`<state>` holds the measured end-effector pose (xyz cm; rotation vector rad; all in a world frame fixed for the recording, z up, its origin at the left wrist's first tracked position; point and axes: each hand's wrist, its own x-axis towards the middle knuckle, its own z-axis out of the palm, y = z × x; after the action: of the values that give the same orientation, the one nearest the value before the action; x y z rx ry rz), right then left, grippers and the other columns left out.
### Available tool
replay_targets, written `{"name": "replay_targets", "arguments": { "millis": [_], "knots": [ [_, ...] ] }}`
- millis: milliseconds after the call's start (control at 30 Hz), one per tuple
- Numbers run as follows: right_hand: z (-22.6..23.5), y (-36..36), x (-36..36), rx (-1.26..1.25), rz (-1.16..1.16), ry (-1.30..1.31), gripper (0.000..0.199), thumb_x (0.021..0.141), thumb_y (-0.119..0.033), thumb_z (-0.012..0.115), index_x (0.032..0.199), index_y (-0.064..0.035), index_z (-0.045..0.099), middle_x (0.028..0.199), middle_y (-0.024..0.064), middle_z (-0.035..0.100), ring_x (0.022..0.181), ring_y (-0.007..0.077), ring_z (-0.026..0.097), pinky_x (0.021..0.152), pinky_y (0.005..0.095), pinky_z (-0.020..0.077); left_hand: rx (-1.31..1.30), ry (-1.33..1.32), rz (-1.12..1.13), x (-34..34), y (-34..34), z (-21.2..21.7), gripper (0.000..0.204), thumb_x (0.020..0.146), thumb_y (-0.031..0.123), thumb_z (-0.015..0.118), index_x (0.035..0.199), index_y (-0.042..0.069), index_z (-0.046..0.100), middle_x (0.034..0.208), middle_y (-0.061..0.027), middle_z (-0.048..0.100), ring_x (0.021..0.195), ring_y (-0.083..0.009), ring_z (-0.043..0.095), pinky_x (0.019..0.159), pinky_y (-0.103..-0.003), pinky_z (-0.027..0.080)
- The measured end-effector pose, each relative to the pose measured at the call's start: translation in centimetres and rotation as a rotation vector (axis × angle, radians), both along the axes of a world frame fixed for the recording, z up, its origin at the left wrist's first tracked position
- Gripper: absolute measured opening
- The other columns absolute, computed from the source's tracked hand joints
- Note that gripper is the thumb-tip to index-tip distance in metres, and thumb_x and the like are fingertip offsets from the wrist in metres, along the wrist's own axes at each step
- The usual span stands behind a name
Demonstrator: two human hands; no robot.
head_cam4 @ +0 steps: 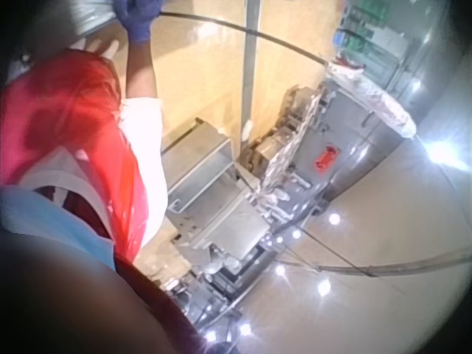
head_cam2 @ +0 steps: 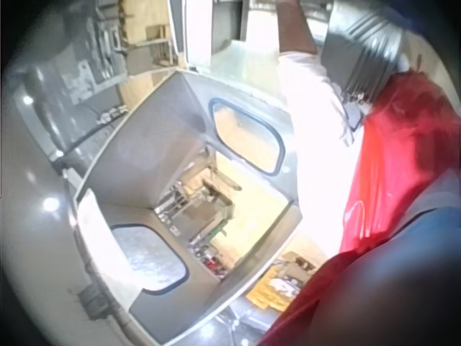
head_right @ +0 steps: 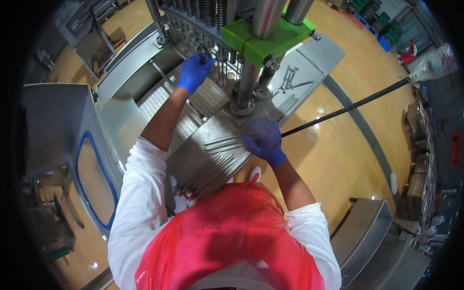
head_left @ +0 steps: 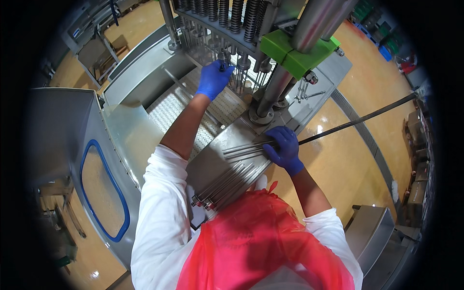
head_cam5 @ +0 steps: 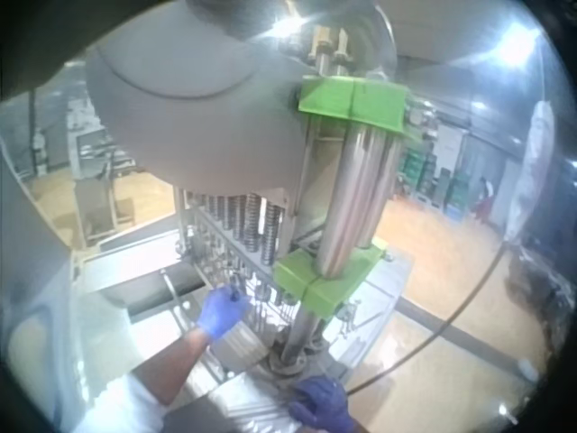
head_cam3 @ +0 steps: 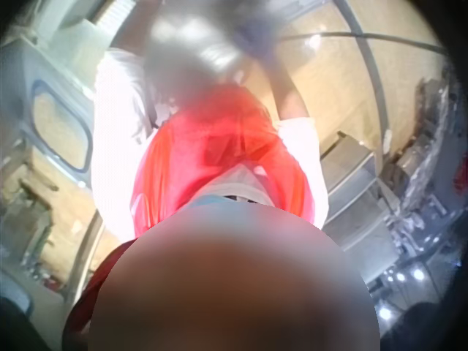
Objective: The person walks to a stainless steel machine and inserts a bundle of long metal rods into a vertical rack. They then pick up individual rods and place them into specific slots within the machine's mechanism, repeating this action for several rods.
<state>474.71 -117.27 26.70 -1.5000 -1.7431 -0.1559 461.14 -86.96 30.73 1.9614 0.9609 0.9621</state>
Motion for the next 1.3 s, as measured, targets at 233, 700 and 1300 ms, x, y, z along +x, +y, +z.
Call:
{"name": "replay_targets", "arguments": {
  "millis": [233,700,1300],
  "knots": [
    [0.4,-0.1,0.1,-0.036,0.035,-0.005,0.036,0.078,-0.031,0.076,0.104,-0.0074,0.068,0.1,0.0132,0.068,0.095,0.0348,0.064,0.085,0.0436,0.0479,0.003,0.054,0.009,-0.2,0.4,0.2,0.032,0.088,0.027,0.078,0.106,0.001,0.073,0.091,-0.0164,0.075,0.083,-0.0225,0.071,0.076,-0.035,0.053],
    [3.2,-1.4,0.2,-0.311,-0.022,-0.146,0.031,0.084,-0.018,0.076,0.108,-0.0049,0.062,0.106,0.0143,0.066,0.093,0.0349,0.066,0.081,0.041,0.0551,0.031,-0.05,-0.001,-1.5,-0.2,2.1,0.031,0.085,0.029,0.081,0.098,0.001,0.074,0.071,-0.0085,0.067,0.061,-0.0154,0.057,0.064,-0.034,0.049],
    [2.7,0.5,-1.5,-0.352,0.335,0.022,0.029,0.083,-0.014,0.072,0.111,-0.0101,0.066,0.112,0.0154,0.065,0.109,0.0354,0.061,0.092,0.046,0.0511,-0.141,0.024,-0.231,-2.2,1.0,3.5,0.055,0.087,0.032,0.08,0.123,-0.006,0.066,0.1,-0.0066,0.071,0.089,-0.012,0.06,0.082,-0.03,0.05]
  ]
}}
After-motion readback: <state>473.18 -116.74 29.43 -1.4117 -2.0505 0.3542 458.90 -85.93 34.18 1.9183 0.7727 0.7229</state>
